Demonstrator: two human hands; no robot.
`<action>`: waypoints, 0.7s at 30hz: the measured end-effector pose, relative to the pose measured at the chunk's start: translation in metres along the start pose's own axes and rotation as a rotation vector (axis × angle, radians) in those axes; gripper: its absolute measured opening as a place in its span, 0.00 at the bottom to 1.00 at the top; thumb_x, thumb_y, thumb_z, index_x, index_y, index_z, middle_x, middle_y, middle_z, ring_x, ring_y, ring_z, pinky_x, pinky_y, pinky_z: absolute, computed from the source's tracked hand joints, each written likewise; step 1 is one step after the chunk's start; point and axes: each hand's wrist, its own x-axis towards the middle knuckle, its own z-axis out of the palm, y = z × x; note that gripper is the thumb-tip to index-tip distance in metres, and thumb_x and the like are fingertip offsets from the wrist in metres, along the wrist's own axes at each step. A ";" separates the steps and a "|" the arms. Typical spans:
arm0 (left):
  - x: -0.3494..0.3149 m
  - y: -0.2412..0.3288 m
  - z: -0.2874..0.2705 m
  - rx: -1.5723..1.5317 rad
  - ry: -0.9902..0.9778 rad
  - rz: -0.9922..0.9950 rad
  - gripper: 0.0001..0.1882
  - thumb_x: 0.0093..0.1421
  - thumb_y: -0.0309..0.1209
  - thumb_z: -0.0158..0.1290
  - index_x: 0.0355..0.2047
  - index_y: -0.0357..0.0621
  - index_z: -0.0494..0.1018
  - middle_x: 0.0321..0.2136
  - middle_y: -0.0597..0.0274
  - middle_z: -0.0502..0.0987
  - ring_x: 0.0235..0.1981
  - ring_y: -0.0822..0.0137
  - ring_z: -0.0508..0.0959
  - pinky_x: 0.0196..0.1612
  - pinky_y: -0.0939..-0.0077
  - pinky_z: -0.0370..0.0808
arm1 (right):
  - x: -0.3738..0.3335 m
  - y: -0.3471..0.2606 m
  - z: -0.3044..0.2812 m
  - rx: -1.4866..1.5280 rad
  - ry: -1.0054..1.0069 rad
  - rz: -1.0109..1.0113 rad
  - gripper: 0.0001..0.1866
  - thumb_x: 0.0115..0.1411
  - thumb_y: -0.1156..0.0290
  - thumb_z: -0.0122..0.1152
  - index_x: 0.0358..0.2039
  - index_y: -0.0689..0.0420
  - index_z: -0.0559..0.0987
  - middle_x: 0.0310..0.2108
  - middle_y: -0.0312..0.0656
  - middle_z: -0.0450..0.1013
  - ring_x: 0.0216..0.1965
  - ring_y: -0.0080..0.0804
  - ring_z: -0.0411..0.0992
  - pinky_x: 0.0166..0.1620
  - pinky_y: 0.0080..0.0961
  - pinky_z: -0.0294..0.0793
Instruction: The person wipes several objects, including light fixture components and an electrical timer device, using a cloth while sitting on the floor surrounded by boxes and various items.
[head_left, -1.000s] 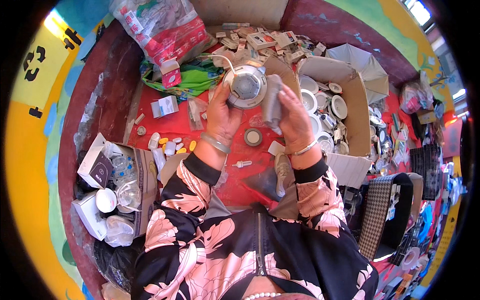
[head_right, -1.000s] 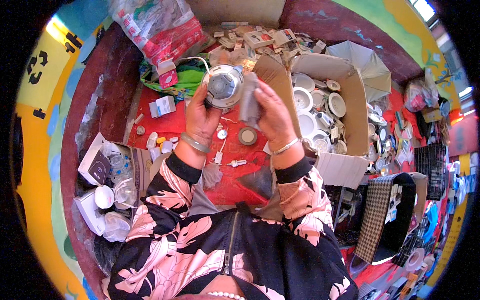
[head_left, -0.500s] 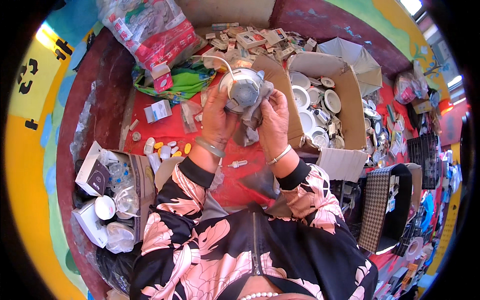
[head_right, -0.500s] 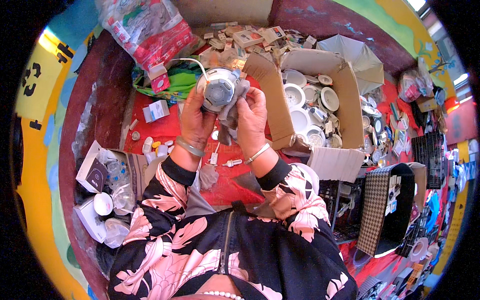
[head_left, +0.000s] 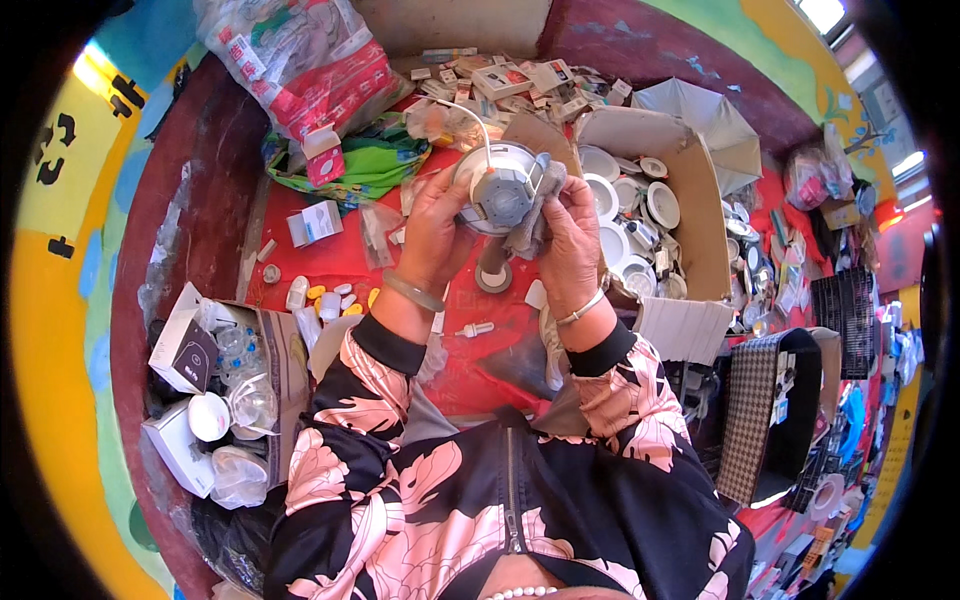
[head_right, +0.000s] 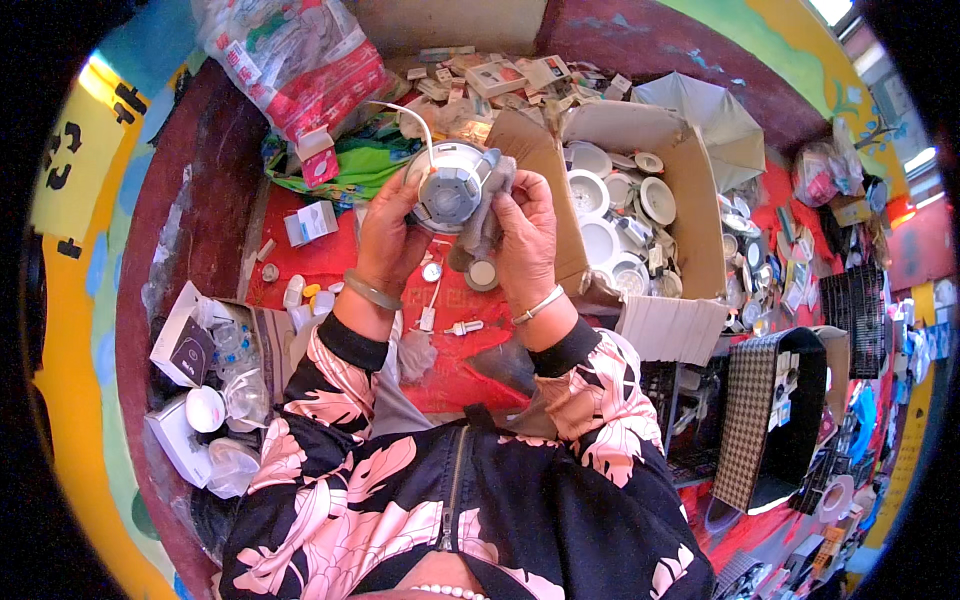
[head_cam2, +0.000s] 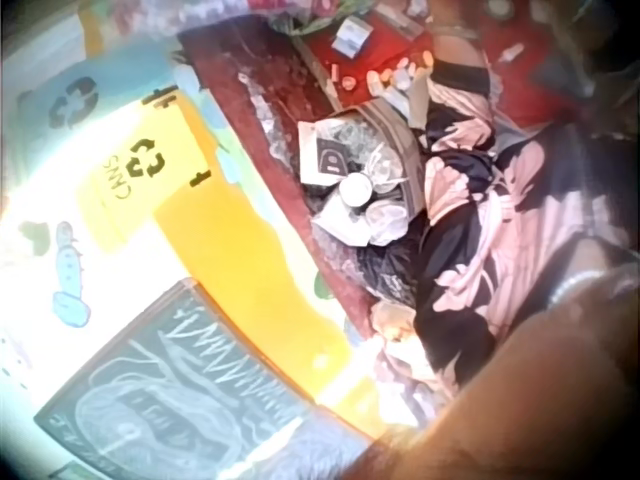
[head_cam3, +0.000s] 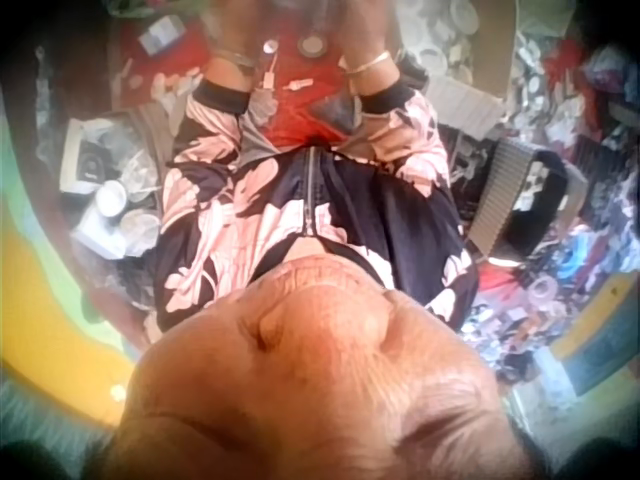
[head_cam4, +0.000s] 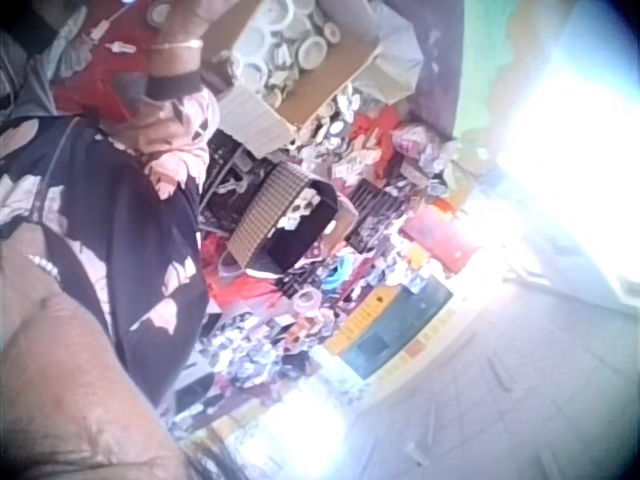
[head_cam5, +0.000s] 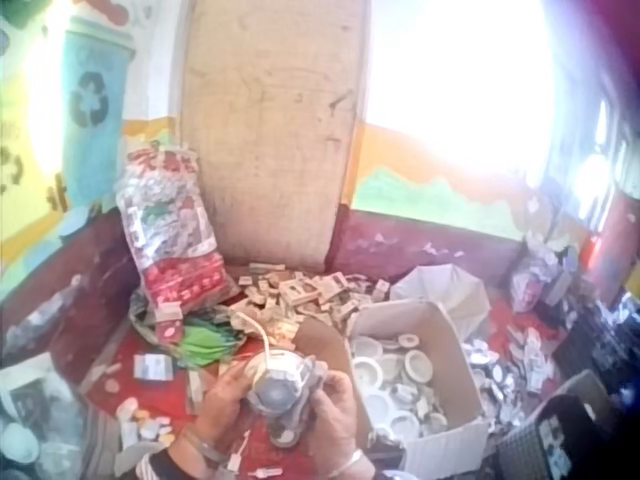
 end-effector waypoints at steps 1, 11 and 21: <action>0.000 0.001 -0.001 0.001 0.000 -0.011 0.18 0.61 0.32 0.45 0.49 0.34 0.64 0.44 0.54 0.72 0.45 0.64 0.73 0.49 0.68 0.71 | 0.000 0.000 -0.002 0.007 -0.004 0.013 0.08 0.58 0.79 0.49 0.39 0.58 0.67 0.36 0.35 0.68 0.38 0.21 0.67 0.45 0.18 0.66; 0.001 0.019 -0.025 -0.059 0.064 0.006 0.19 0.60 0.29 0.45 0.49 0.33 0.64 0.44 0.54 0.72 0.45 0.62 0.74 0.49 0.66 0.71 | 0.022 -0.005 -0.034 0.067 0.082 0.177 0.08 0.62 0.72 0.46 0.40 0.57 0.70 0.35 0.37 0.72 0.33 0.24 0.71 0.37 0.23 0.73; -0.010 0.016 -0.026 0.259 -0.047 -0.205 0.16 0.60 0.29 0.46 0.45 0.32 0.68 0.37 0.57 0.75 0.37 0.70 0.76 0.41 0.78 0.73 | 0.020 -0.034 -0.024 -0.532 -0.271 0.252 0.07 0.58 0.77 0.51 0.38 0.61 0.72 0.32 0.32 0.69 0.33 0.15 0.66 0.35 0.12 0.66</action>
